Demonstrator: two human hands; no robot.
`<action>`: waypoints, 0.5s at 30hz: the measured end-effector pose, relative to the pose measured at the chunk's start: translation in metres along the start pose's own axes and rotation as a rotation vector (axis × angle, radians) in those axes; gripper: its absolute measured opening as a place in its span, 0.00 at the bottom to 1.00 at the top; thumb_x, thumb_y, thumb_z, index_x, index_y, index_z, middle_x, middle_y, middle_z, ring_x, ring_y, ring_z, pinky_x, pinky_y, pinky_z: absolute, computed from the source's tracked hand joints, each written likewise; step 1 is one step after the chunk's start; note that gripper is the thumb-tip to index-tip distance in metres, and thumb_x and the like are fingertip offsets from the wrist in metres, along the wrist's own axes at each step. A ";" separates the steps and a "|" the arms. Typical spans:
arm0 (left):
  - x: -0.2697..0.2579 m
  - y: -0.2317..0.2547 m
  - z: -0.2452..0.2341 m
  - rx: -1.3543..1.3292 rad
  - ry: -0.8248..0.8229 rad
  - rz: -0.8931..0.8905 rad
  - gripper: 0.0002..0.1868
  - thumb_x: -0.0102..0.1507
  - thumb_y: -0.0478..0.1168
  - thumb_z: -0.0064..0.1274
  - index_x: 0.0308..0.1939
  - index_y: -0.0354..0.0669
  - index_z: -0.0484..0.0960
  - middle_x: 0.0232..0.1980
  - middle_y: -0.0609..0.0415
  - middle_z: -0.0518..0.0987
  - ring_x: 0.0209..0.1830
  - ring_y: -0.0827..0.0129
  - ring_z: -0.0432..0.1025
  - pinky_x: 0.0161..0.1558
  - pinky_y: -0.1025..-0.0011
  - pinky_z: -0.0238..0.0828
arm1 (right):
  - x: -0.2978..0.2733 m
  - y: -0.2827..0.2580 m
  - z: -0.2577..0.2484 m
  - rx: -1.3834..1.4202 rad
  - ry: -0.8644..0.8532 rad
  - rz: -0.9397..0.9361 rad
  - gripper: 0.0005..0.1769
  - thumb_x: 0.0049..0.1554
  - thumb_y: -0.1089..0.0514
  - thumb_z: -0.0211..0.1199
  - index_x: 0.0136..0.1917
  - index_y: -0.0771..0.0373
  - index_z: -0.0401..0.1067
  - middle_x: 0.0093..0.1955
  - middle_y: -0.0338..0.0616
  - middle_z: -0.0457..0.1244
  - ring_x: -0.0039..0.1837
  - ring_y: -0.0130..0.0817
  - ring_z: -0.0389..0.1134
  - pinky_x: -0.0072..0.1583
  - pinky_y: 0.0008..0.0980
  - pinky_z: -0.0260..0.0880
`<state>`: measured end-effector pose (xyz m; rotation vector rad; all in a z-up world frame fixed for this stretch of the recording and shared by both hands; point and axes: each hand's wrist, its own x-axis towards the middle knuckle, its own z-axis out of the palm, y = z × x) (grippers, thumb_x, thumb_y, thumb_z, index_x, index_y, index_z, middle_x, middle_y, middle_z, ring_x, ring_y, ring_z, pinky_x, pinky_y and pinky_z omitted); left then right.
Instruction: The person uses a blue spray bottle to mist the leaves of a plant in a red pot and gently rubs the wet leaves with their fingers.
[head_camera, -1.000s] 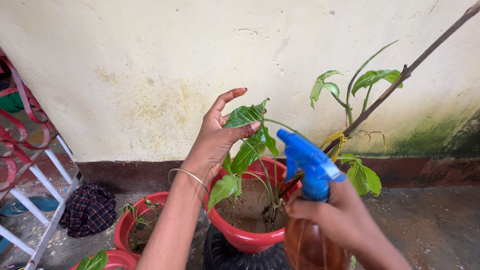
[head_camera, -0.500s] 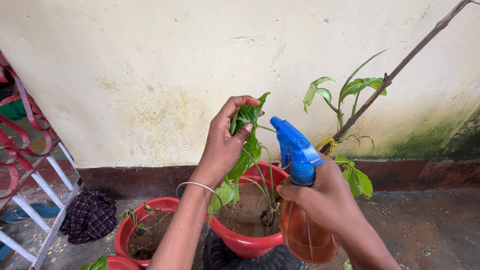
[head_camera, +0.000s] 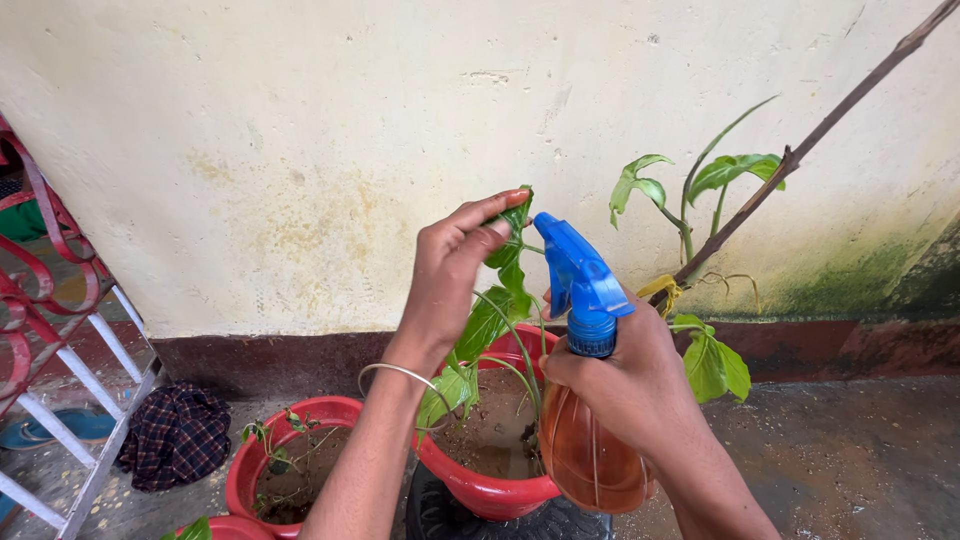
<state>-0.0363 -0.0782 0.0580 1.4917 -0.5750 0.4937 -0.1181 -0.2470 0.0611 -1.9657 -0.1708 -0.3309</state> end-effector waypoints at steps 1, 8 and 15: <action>0.001 -0.001 -0.002 -0.006 0.000 0.002 0.15 0.69 0.32 0.51 0.58 0.41 0.85 0.55 0.54 0.86 0.54 0.75 0.78 0.60 0.75 0.73 | 0.000 0.000 0.001 0.008 0.011 -0.016 0.21 0.37 0.67 0.66 0.47 0.63 0.74 0.31 0.38 0.67 0.36 0.25 0.67 0.41 0.30 0.67; 0.000 0.000 -0.010 0.071 0.012 -0.002 0.15 0.65 0.32 0.57 0.56 0.40 0.86 0.48 0.55 0.86 0.41 0.78 0.77 0.44 0.77 0.78 | -0.003 -0.007 0.007 -0.049 -0.026 0.001 0.21 0.38 0.64 0.68 0.48 0.63 0.74 0.33 0.41 0.68 0.38 0.28 0.68 0.43 0.32 0.68; -0.003 0.010 -0.021 0.027 -0.090 -0.020 0.17 0.64 0.32 0.57 0.58 0.40 0.83 0.52 0.57 0.85 0.45 0.81 0.76 0.47 0.77 0.78 | -0.007 -0.022 0.010 -0.169 0.055 0.041 0.27 0.37 0.60 0.69 0.53 0.52 0.76 0.37 0.38 0.71 0.41 0.30 0.72 0.49 0.33 0.69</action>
